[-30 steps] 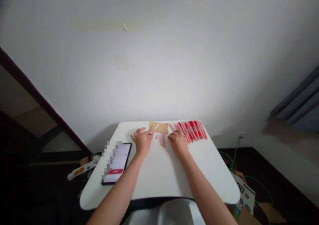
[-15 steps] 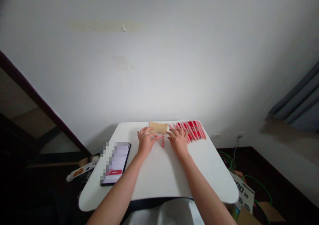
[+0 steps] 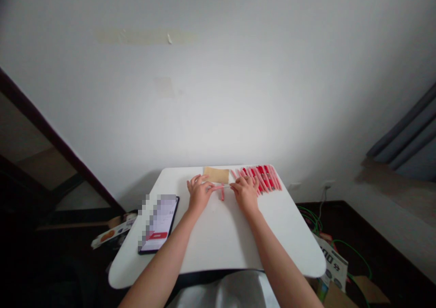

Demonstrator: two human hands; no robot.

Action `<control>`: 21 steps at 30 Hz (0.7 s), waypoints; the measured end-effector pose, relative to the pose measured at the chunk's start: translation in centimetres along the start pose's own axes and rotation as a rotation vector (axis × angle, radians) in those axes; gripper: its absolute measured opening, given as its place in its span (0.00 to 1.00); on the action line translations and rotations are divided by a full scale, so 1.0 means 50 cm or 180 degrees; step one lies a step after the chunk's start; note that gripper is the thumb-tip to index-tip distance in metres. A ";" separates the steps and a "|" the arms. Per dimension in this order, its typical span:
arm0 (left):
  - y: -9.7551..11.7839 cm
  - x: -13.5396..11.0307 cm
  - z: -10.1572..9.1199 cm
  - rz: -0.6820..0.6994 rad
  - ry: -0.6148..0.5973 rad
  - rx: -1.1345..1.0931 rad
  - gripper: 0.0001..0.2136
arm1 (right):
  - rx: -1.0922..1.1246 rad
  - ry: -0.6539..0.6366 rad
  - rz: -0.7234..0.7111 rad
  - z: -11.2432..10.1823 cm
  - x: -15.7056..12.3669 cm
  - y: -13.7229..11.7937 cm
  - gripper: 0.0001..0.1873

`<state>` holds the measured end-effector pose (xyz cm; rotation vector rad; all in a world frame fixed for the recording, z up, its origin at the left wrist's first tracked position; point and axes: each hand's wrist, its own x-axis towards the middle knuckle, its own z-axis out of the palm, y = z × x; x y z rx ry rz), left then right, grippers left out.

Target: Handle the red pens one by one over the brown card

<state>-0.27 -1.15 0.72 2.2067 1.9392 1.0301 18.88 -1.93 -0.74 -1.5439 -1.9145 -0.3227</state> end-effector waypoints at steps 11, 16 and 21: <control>-0.004 0.001 -0.003 -0.0300 0.0178 0.0068 0.04 | 0.0061 -0.0009 0.0298 -0.011 0.000 0.006 0.09; -0.004 0.003 -0.007 -0.0386 0.0239 0.0098 0.06 | 0.0055 0.0016 0.0360 -0.009 0.000 0.011 0.10; -0.002 0.003 -0.011 -0.0458 0.0237 0.0142 0.06 | -0.0012 0.0001 0.0390 -0.011 0.000 0.009 0.10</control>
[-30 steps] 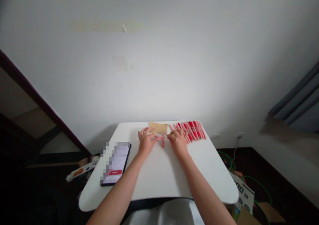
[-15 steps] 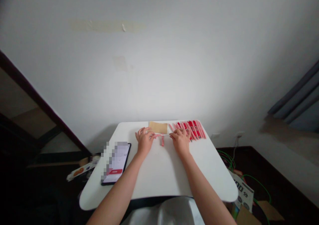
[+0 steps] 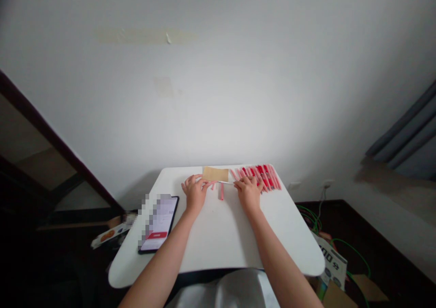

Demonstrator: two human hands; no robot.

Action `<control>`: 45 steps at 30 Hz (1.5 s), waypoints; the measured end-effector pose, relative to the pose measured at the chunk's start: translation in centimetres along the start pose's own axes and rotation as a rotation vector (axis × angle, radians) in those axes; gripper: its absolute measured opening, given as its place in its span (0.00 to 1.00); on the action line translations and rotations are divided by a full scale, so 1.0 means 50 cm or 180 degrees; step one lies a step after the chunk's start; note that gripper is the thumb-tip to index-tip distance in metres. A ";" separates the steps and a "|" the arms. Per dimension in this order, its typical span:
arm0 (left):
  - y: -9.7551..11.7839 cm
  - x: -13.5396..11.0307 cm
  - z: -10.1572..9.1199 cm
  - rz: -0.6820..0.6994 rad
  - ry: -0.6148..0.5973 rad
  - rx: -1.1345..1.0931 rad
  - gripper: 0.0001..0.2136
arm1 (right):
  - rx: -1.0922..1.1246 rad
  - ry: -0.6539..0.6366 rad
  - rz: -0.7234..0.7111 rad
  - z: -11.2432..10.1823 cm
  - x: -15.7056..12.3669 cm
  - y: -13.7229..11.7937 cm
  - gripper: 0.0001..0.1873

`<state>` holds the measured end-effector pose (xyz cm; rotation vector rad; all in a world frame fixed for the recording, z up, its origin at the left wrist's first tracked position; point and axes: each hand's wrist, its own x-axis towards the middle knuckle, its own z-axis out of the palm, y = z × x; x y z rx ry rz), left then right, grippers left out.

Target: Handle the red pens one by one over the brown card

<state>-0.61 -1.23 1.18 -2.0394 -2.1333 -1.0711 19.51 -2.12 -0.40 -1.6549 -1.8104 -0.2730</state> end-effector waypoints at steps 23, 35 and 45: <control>-0.007 -0.008 0.007 -0.0304 0.0182 0.0716 0.14 | -0.0114 0.0024 0.0143 0.003 0.001 0.001 0.10; -0.002 -0.009 0.002 -0.0299 0.0227 0.0729 0.14 | -0.0119 0.0049 0.0087 0.010 0.000 0.003 0.11; -0.002 -0.011 0.001 -0.0293 0.0170 0.0695 0.13 | -0.0163 0.0028 0.0069 -0.001 0.000 -0.003 0.11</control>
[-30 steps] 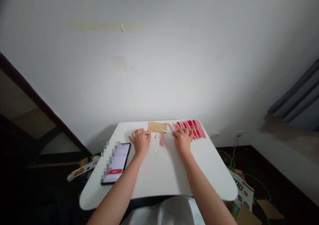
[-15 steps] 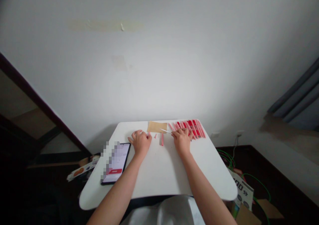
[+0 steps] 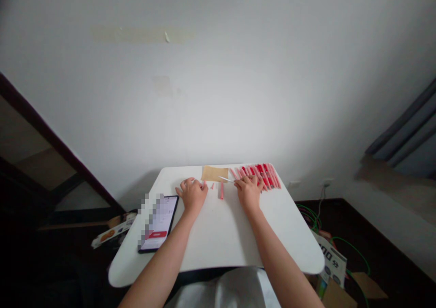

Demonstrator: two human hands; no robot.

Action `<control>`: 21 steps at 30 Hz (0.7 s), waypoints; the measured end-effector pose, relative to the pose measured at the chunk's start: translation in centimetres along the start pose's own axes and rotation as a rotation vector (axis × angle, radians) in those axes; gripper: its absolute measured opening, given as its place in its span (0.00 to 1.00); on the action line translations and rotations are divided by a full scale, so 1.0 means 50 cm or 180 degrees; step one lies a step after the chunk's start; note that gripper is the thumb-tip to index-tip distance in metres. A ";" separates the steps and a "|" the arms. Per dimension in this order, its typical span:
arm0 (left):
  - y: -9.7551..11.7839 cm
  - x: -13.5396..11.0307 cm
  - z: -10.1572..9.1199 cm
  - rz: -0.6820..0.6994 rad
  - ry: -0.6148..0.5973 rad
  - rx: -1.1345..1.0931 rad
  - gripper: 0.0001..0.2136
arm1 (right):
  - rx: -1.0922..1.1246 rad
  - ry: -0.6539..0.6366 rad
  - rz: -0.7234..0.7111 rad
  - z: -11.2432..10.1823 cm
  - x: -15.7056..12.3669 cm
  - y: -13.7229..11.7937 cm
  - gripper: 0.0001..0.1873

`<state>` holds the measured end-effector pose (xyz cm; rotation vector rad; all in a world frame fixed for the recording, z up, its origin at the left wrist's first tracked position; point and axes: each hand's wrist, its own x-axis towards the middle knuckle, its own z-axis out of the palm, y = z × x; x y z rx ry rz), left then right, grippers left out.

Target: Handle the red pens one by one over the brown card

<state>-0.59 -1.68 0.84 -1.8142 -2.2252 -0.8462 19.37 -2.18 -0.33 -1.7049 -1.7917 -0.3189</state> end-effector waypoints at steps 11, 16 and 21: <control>-0.002 0.006 0.004 0.0184 -0.0097 -0.0440 0.09 | 0.0090 -0.0024 -0.0076 0.000 0.001 -0.001 0.09; 0.004 0.009 -0.002 0.0364 -0.0247 -0.0832 0.12 | 0.0156 -0.0074 -0.0174 -0.001 0.000 -0.004 0.09; 0.008 0.008 -0.006 0.0379 -0.0292 -0.0958 0.07 | 0.0158 -0.0101 -0.0224 -0.002 0.000 -0.006 0.08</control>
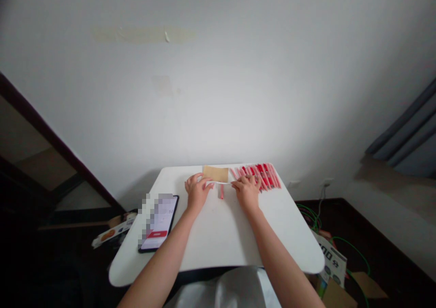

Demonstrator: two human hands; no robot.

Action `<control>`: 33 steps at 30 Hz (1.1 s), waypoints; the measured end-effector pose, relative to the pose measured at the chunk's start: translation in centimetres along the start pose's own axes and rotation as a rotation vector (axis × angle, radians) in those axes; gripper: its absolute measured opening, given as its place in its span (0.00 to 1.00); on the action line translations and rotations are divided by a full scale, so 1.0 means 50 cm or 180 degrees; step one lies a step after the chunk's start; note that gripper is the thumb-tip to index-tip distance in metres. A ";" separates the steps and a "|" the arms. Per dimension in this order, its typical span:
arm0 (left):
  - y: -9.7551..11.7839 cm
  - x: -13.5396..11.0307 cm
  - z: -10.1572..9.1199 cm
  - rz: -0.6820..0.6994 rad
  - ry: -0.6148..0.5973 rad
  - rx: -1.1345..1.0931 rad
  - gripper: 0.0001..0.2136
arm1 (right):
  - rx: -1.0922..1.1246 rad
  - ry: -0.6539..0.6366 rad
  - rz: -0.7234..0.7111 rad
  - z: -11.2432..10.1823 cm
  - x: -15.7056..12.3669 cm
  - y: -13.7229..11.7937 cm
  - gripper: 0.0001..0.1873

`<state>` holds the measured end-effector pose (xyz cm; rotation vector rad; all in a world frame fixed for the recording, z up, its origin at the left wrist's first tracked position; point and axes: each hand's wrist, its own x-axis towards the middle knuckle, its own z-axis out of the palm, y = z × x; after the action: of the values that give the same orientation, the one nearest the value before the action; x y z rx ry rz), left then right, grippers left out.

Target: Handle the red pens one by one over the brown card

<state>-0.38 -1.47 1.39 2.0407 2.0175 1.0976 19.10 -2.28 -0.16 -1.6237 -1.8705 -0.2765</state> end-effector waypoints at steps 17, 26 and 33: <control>-0.009 -0.007 0.008 0.0114 0.0149 0.0642 0.03 | -0.0173 0.0077 0.0193 0.005 -0.001 0.005 0.10; -0.011 -0.009 0.009 0.0228 0.0058 0.0875 0.05 | -0.0175 0.0062 0.0196 0.006 -0.001 0.005 0.10; -0.011 -0.008 0.006 0.0240 0.0081 0.0858 0.03 | -0.0192 0.0079 0.0193 0.003 0.000 0.002 0.09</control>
<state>-0.62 -1.64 0.70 2.2539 2.2249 0.9093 19.16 -2.18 -0.32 -1.7066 -1.8068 -0.3285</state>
